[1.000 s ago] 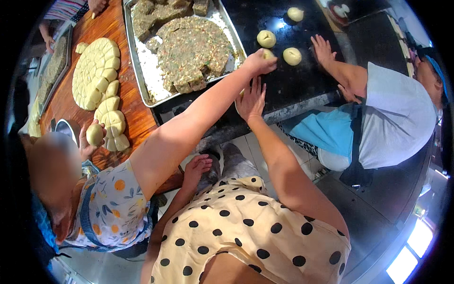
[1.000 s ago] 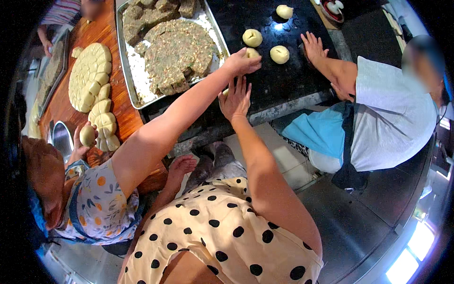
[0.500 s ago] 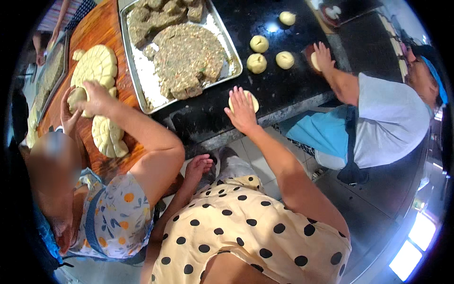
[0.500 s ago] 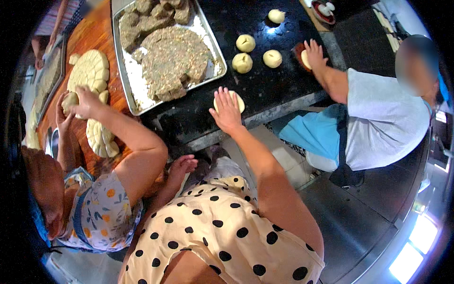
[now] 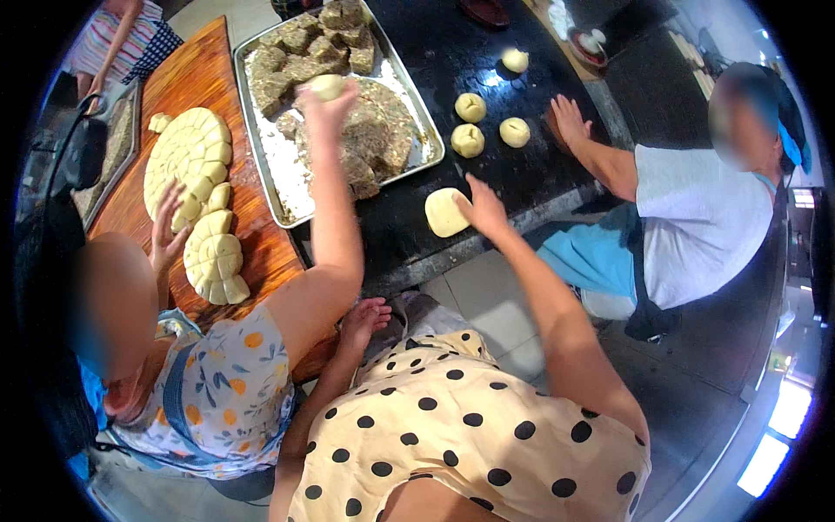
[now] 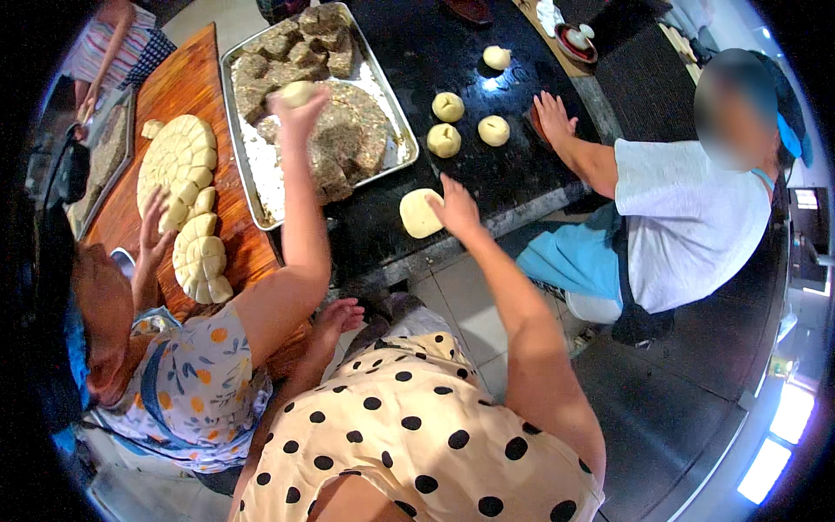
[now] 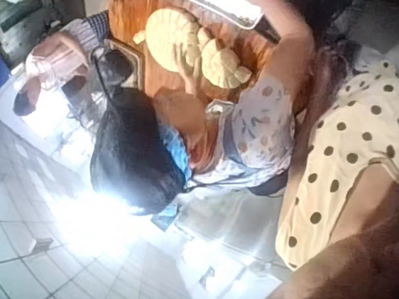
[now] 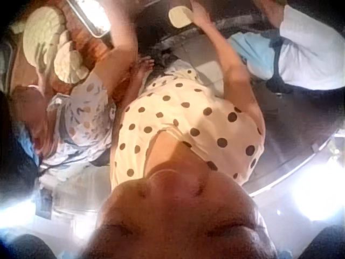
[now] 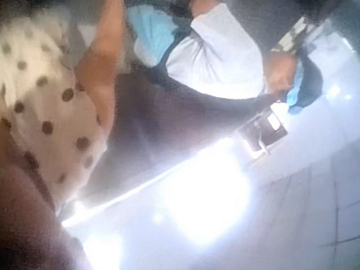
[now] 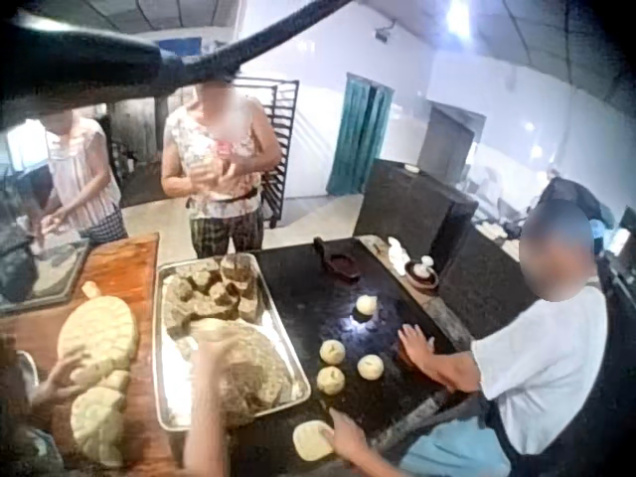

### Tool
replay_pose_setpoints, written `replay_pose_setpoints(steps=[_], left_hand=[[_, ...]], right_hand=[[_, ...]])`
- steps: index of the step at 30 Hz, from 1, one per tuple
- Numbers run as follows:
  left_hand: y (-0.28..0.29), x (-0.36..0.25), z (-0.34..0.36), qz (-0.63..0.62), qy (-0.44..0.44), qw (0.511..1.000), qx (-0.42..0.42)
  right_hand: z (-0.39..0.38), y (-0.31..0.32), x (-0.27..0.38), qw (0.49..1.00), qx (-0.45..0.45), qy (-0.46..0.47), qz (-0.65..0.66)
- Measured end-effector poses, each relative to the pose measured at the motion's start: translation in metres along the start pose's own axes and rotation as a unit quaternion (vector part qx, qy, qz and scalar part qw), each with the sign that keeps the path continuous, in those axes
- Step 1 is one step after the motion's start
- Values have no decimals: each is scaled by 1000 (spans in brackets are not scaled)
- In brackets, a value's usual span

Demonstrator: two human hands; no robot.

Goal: The person takes dough pieces and filling from a tray, flattens the dough, places the filling inside, and pinches the dough closed to form stuffed buns before placing them on a scale.

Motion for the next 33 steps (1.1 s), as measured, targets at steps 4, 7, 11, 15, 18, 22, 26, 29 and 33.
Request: replay_pose_setpoints(steps=[4,7,11,15,18,22,26,29,33], left_hand=[[-4,2,-6,8,-11,1000,9],[1,11,-6,0,-16,1000,12],[-4,11,-5,23,-32,999,37],[-11,1,-1,62,-67,995,51],[-28,-11,5,45,-78,993,81],[-91,-30,6,-285,-64,899,327],[-103,-39,0,-295,-44,901,315],[-91,-49,1,-293,-25,929,227],[-55,-49,-1,-336,-45,933,120]], right_hand=[[9,-27,-22,988,3,-120,98],[19,-27,-26,980,94,-153,92],[-14,-14,9,999,-36,0,-15],[-59,-8,44,994,70,50,68],[-111,-18,77,902,273,48,330],[-167,-13,126,851,354,36,386],[-174,-7,150,912,294,61,277],[-156,23,164,968,147,128,156],[-78,35,190,970,85,207,98]])
Point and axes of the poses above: each hand's wrist, its own z-axis towards the middle knuckle, its own y-axis out of the back of the hand, x = y × z, the point moved 8 cm from there along z, towards the middle knuckle, and after that the axes turned 14 degrees about x, right-handed, at the moved point
